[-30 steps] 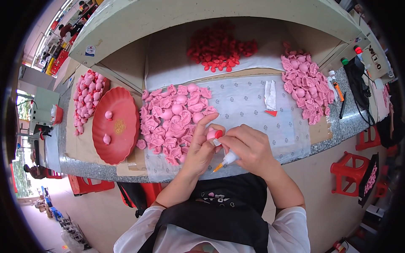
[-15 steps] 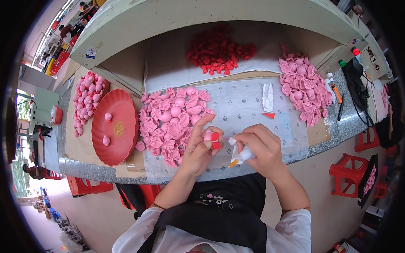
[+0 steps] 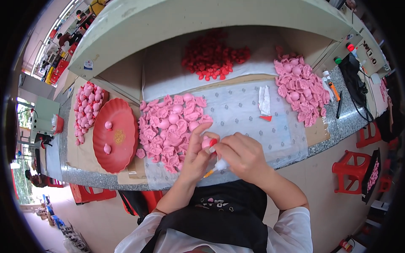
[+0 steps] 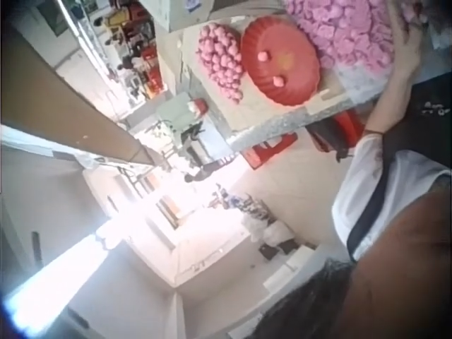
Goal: Applying glue to small pink plastic toy parts and assembling them on a factory workbench.
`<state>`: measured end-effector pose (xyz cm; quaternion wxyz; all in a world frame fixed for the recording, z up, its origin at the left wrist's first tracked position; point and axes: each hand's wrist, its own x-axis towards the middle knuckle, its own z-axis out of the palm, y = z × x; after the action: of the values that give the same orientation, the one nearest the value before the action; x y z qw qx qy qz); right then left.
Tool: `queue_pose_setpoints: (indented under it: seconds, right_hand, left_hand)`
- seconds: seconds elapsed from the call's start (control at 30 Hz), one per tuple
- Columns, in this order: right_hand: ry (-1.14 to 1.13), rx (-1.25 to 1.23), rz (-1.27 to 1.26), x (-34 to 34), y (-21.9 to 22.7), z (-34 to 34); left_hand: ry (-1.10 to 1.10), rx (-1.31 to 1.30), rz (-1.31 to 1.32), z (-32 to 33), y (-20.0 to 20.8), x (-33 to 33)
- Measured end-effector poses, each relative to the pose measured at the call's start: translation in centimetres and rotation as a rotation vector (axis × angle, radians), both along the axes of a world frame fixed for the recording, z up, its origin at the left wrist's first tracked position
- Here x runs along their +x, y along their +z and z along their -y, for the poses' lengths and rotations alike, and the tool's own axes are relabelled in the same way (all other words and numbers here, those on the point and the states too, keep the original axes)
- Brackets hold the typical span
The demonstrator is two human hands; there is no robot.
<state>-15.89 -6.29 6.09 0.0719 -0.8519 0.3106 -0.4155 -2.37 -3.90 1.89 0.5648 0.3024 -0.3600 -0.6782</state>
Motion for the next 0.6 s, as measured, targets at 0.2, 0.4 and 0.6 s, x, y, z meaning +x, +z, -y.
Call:
queue_pose_setpoints:
  seconds: [0.2,0.4,0.6]
  right_hand:
    - [0.086,0.024,-0.194,-3.2,-1.2,0.9]
    - [-0.225,0.655,0.581,-5.2,-1.8,0.4]
    - [-0.170,0.852,0.617,-6.8,-4.8,0.7]
  left_hand:
    - [0.009,-0.164,0.124,-0.2,-0.1,0.4]
    - [0.061,0.051,-0.047,-0.3,-0.5,0.4]
    - [0.013,0.133,-0.270,-0.1,-0.7,0.3]
